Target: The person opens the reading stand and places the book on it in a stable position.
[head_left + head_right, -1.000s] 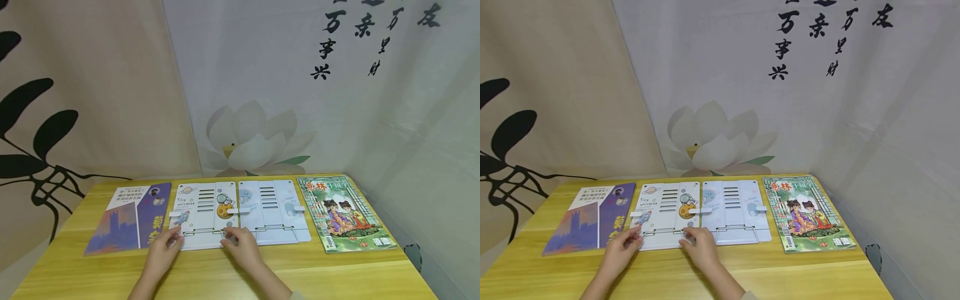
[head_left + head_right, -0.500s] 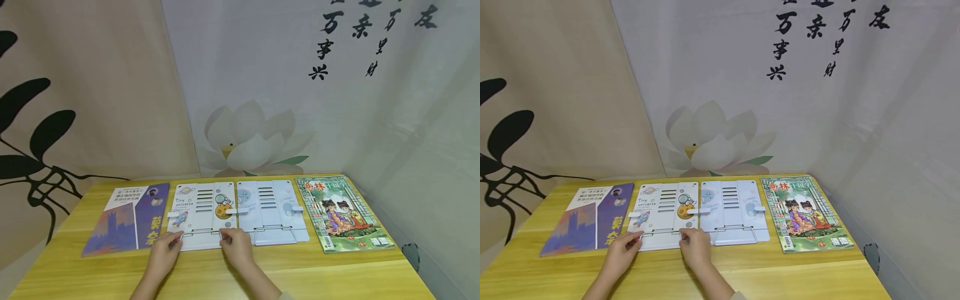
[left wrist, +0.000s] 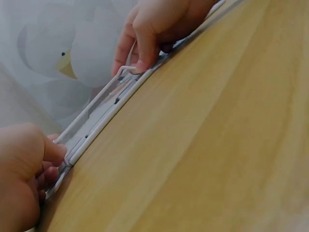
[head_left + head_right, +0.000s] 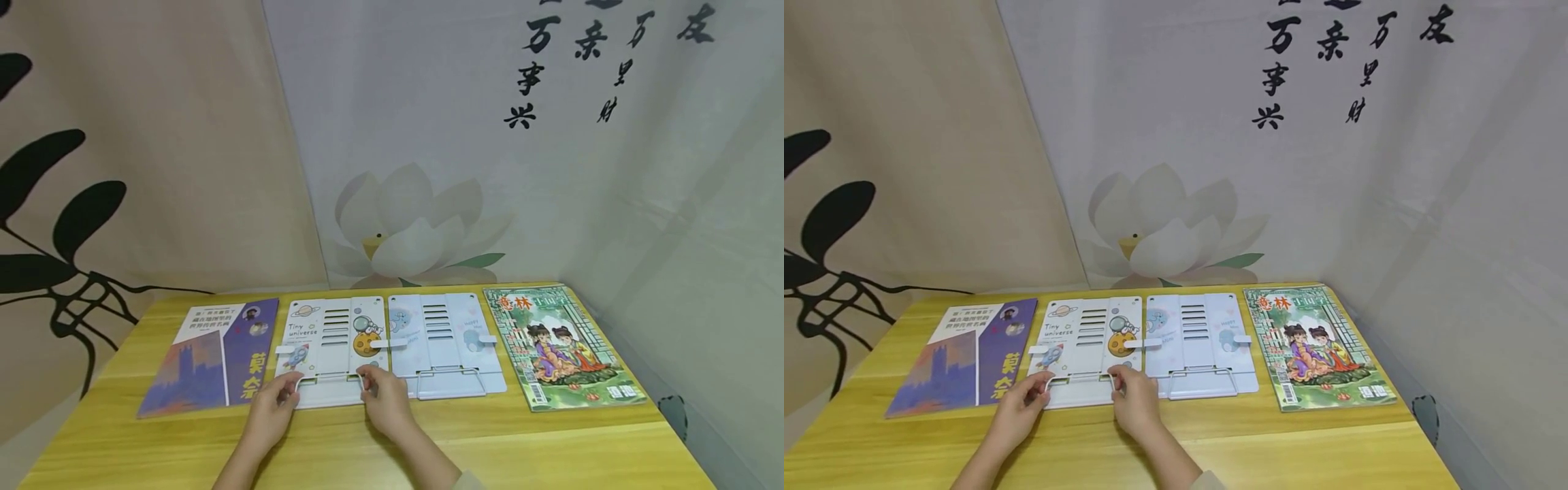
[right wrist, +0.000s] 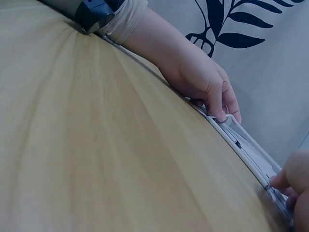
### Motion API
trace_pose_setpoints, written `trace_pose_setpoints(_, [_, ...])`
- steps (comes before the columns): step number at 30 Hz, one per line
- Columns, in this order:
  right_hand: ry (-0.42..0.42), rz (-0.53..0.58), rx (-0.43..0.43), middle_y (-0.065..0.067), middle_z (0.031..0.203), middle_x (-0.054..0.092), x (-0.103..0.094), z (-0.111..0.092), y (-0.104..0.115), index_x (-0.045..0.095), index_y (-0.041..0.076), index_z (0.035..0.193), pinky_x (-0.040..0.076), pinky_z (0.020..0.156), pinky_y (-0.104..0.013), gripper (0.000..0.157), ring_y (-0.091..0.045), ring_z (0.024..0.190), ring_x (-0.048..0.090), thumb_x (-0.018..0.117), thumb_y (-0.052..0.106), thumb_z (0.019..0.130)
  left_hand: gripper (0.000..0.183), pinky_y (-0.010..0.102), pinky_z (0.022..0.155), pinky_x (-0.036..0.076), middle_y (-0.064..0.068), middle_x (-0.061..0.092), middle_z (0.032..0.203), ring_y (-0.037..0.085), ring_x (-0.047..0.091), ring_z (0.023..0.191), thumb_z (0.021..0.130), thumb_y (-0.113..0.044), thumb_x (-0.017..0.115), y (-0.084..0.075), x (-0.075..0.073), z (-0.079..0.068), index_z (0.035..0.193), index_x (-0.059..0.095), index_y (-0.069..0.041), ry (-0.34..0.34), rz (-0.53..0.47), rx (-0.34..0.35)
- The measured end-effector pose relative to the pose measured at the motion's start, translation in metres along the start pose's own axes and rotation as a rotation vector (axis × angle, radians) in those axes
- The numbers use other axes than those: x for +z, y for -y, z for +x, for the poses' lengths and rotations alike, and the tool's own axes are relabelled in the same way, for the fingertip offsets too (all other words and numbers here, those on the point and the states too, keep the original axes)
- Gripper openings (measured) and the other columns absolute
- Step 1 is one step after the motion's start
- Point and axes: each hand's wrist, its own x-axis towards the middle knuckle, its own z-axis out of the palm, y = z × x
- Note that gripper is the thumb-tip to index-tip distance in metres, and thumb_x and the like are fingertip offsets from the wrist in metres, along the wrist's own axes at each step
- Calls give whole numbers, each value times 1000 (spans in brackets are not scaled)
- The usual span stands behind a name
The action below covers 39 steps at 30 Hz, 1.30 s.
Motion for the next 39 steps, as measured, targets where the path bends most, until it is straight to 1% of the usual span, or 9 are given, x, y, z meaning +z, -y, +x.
trace_pose_setpoints(5, [15, 24, 0, 10, 78, 60, -1, -1, -1, 66, 12, 104, 39, 75, -31, 41, -2, 62, 48, 70, -13, 71, 34, 23, 59, 40, -2, 52, 72, 9, 45, 67, 72, 22, 64, 2, -1, -1, 100, 65, 2, 8, -74, 45])
trace_pose_setpoints(10, [23, 41, 3, 9, 79, 61, 0, -1, -1, 67, 12, 106, 38, 77, -32, 41, -1, 62, 48, 70, -11, 72, 34, 23, 59, 41, -1, 52, 74, 8, 46, 67, 73, 22, 63, 2, -4, -1, 100, 64, 3, 20, -90, 43])
trace_pose_setpoints(13, [19, 79, 3, 6, 79, 61, -1, -1, -1, 68, 9, 106, 43, 70, -26, 41, -1, 63, 49, 70, -13, 72, 32, 23, 60, 42, 1, 53, 74, 10, 46, 68, 74, 21, 64, 1, -4, -1, 101, 65, 4, 30, -91, 13])
trace_pose_setpoints(16, [20, 107, 5, 4, 78, 61, -3, -1, 0, 69, 6, 105, 46, 60, -22, 40, -3, 62, 49, 70, -15, 71, 30, 23, 63, 45, 3, 55, 76, 11, 48, 69, 76, 18, 65, -1, -5, 1, 102, 66, 5, 54, -95, -43])
trace_pose_setpoints(22, [34, 83, -1, 5, 80, 62, -11, 0, 4, 70, 4, 108, 44, 62, -22, 34, -5, 66, 49, 74, -4, 75, 22, 23, 66, 47, 6, 62, 80, 11, 53, 73, 82, 7, 67, -5, -15, 9, 103, 69, 3, 99, -91, -137])
trace_pose_setpoints(29, [-13, 84, -21, 6, 80, 65, -27, 6, 9, 72, 5, 106, 41, 59, -22, 27, -4, 64, 47, 74, 4, 79, 18, 22, 61, 45, 6, 63, 82, 12, 53, 70, 88, -2, 66, -7, -25, 25, 105, 70, 2, 42, -78, -164])
trace_pose_setpoints(34, [-81, 116, -80, 3, 80, 66, -43, 17, 11, 70, 2, 107, 42, 56, -23, 27, -9, 64, 49, 74, 3, 81, 20, 20, 63, 45, 9, 65, 86, 12, 55, 74, 90, -4, 64, -6, -31, 36, 108, 68, 3, -11, -62, -139])
trace_pose_setpoints(36, [-111, 119, -83, 2, 82, 67, -51, 24, 11, 70, 3, 108, 42, 56, -23, 27, -10, 65, 50, 74, 4, 82, 22, 19, 65, 45, 10, 66, 89, 13, 56, 77, 91, -5, 63, -6, -33, 41, 110, 67, 3, -25, -39, -130])
trace_pose_setpoints(39, [-127, 118, -51, 1, 85, 68, -62, 37, 9, 69, 4, 111, 40, 52, -23, 28, -12, 67, 50, 73, 6, 83, 25, 20, 67, 45, 12, 67, 92, 17, 58, 82, 92, -7, 62, -7, -36, 52, 114, 65, 5, -32, -14, -106])
